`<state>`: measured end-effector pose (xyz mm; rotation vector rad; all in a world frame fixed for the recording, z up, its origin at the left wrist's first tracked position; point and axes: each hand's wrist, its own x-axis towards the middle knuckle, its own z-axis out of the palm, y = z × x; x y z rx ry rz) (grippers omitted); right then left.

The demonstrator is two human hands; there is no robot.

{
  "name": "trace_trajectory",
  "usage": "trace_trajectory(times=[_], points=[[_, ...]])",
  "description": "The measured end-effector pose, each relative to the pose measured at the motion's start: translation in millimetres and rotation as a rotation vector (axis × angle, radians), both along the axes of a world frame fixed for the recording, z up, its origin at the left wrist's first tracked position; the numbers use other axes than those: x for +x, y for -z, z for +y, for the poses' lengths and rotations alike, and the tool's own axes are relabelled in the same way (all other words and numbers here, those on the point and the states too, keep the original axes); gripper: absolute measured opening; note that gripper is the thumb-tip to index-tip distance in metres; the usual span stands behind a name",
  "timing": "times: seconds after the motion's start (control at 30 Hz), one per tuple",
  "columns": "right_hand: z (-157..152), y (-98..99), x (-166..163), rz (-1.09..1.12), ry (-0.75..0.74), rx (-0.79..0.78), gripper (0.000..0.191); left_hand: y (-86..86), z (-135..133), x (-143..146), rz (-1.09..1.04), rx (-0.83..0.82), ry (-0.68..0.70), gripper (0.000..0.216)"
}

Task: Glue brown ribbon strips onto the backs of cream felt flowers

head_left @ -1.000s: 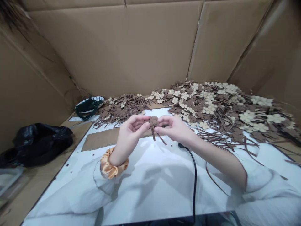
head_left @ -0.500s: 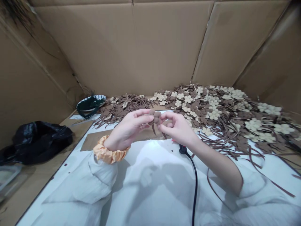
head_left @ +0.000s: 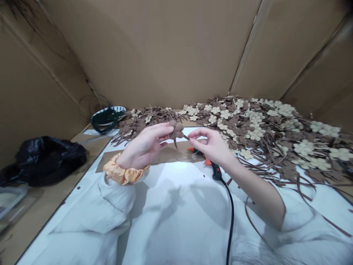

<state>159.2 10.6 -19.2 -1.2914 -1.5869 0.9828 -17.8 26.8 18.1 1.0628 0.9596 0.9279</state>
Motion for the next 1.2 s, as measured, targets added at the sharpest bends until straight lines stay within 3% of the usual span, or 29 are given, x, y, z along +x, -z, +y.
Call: trace_trajectory(times=[0.13,0.27,0.47,0.57,0.67,0.77,0.87,1.07,1.2], points=[[1,-1.4,8,-0.043,0.057,0.072,0.021,-2.8,8,-6,-0.042,-0.107,-0.105,0.01],[-11,-5.7,26,-0.253,0.064,0.158,0.018,-7.8,22,-21,-0.114,-0.158,-0.177,0.013],[-43,12.3,60,-0.751,0.024,-0.04,0.025,-14.8,39,-56,-0.193,-0.191,-0.221,0.011],[-52,29.1,67,-1.042,0.095,-0.193,0.031,-16.5,42,-64,-0.207,-0.139,-0.249,0.01],[-52,45.1,65,-1.19,0.091,-0.271,0.041,-14.3,47,-67,-0.174,-0.064,-0.326,0.011],[-46,57.0,61,-1.222,0.085,-0.301,0.049,-9.4,55,-70,-0.146,-0.046,-0.334,0.013],[-41,63.5,59,-1.185,0.067,-0.305,0.045,-5.7,60,-76,-0.166,-0.055,-0.292,0.015],[-42,73.0,55,-1.028,0.115,-0.281,0.034,-1.0,59,-82,-0.375,0.185,-0.024,0.023],[-44,83.9,53,-0.956,0.146,-0.292,0.03,1.5,55,-76,-0.383,0.237,0.007,0.023]])
